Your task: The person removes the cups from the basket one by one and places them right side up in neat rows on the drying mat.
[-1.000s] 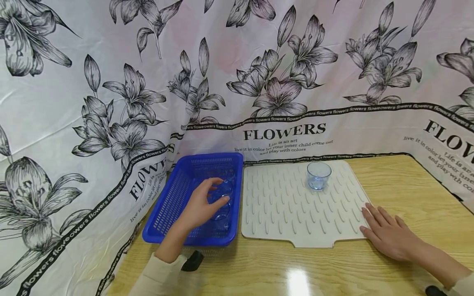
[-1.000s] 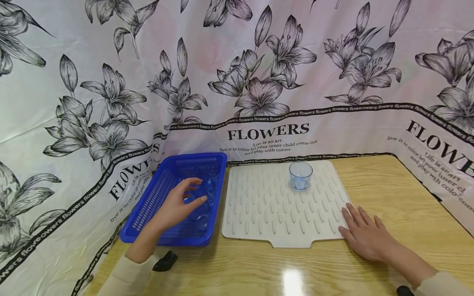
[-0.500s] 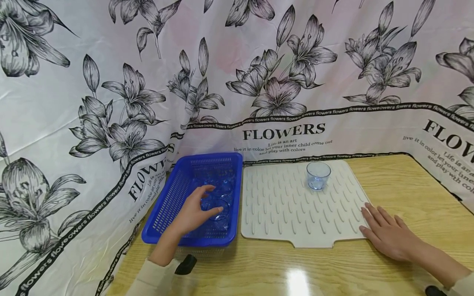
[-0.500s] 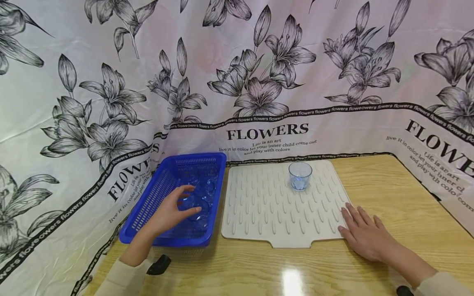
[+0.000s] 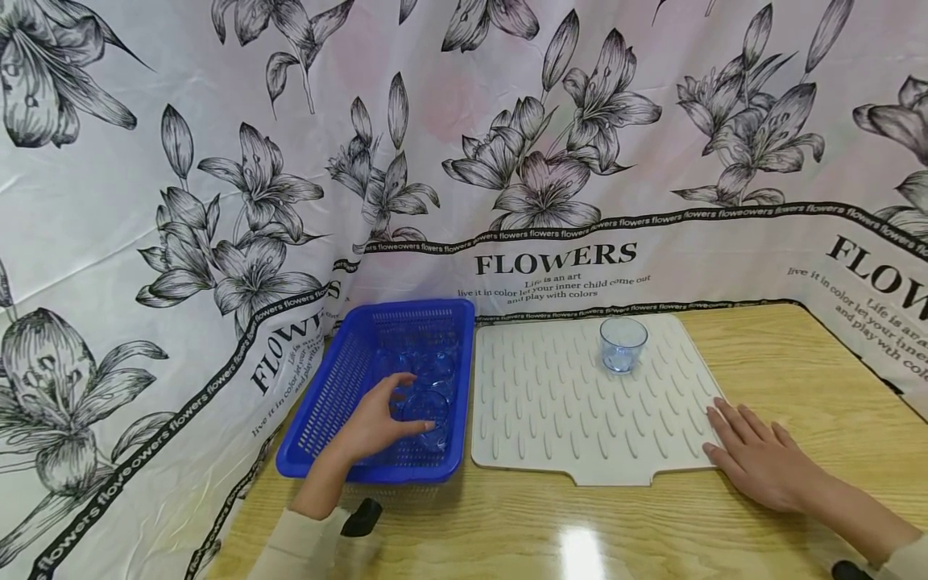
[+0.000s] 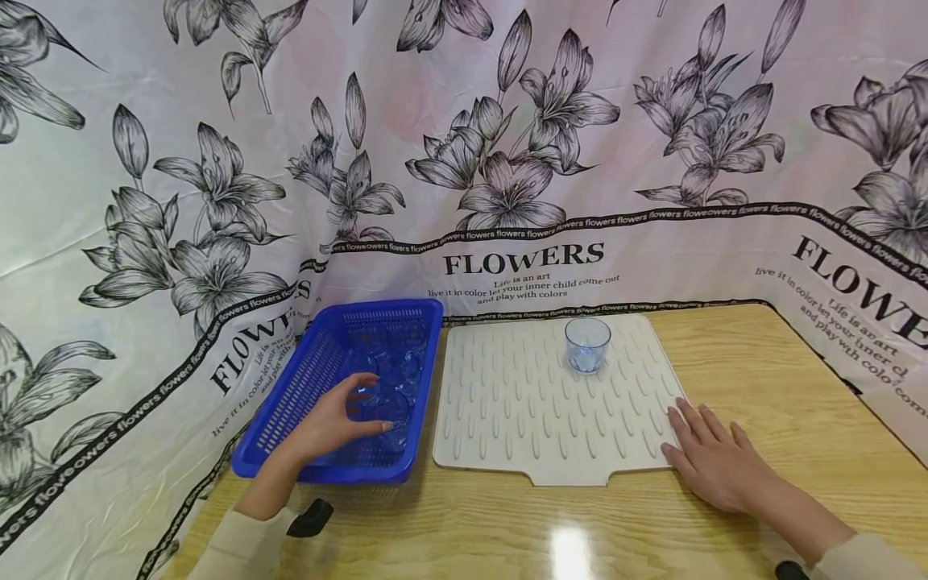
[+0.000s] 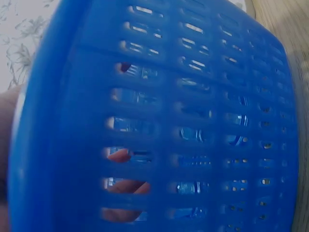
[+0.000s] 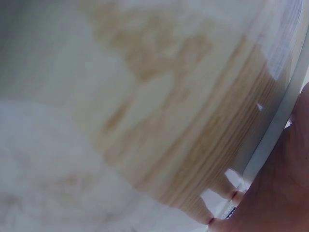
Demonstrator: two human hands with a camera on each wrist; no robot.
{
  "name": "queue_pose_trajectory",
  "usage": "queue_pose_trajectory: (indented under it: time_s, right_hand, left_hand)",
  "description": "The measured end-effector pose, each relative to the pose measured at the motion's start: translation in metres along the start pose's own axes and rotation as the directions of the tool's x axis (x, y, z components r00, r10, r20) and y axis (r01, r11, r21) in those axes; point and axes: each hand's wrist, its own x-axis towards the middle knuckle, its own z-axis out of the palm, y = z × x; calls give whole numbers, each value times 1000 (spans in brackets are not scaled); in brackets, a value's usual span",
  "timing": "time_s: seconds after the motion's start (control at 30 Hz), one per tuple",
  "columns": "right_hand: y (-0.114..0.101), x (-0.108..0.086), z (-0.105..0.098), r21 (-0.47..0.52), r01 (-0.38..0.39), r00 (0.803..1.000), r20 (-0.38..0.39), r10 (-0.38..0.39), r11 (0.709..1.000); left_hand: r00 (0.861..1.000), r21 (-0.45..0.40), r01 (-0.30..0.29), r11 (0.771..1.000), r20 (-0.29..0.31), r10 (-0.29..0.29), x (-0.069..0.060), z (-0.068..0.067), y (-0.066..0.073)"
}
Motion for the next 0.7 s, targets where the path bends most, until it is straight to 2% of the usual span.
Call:
queue_pose_trajectory:
  time_s: [0.47,0.7]
  right_hand:
    - [0,0,1,-4,-9,1000,2,9,1000]
    - [0,1,1,-5,-12,1000,8,12,1000]
  left_hand:
    - [997,-35,6,999,82,-3,4,4,-9]
    - [994,-26,3,1000,105,0,5,6,-11]
